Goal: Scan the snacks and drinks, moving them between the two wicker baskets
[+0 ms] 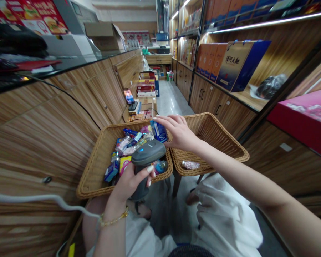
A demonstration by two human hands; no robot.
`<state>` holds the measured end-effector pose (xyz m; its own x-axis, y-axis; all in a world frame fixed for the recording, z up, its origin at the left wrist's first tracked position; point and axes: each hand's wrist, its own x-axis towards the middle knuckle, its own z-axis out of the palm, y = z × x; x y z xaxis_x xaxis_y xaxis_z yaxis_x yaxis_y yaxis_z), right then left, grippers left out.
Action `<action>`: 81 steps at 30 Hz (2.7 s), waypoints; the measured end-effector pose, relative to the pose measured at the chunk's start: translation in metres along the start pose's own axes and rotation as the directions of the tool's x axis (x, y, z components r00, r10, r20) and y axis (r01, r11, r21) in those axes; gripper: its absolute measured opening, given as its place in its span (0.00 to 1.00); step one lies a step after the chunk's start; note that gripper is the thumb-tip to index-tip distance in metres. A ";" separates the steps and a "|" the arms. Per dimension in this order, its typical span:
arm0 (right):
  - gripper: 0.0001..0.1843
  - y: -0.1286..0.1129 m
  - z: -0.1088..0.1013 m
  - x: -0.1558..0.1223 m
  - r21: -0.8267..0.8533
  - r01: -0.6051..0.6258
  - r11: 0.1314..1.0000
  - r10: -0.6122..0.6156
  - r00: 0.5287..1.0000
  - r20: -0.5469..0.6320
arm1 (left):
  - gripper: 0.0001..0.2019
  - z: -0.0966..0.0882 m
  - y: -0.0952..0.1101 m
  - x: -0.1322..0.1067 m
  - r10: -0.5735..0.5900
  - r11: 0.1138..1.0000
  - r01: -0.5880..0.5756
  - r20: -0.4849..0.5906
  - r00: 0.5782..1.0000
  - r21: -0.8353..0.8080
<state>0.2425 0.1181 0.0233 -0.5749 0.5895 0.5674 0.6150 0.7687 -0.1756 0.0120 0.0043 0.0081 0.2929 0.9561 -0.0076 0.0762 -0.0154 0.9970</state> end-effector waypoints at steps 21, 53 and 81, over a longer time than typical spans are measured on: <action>0.13 0.054 0.017 -0.045 -0.163 -0.041 0.986 0.144 0.700 0.700 | 0.17 -0.008 -0.009 0.002 0.005 1.000 -0.005 0.035 0.999 0.006; 0.24 0.119 0.042 -0.061 -0.418 -0.381 0.825 0.565 0.554 0.611 | 0.16 -0.006 -0.011 0.003 0.015 1.000 -0.015 0.004 1.000 0.002; 0.18 0.053 -0.013 -0.094 0.221 -0.331 0.917 0.353 0.933 -0.065 | 0.14 -0.001 -0.003 0.002 0.009 1.000 -0.009 -0.013 1.000 -0.008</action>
<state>0.3361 0.1001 -0.0289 -0.2848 0.8055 0.5197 0.6357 0.5645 -0.5266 0.0112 0.0062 0.0054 0.2814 0.9596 0.0021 0.0661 -0.0215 0.9976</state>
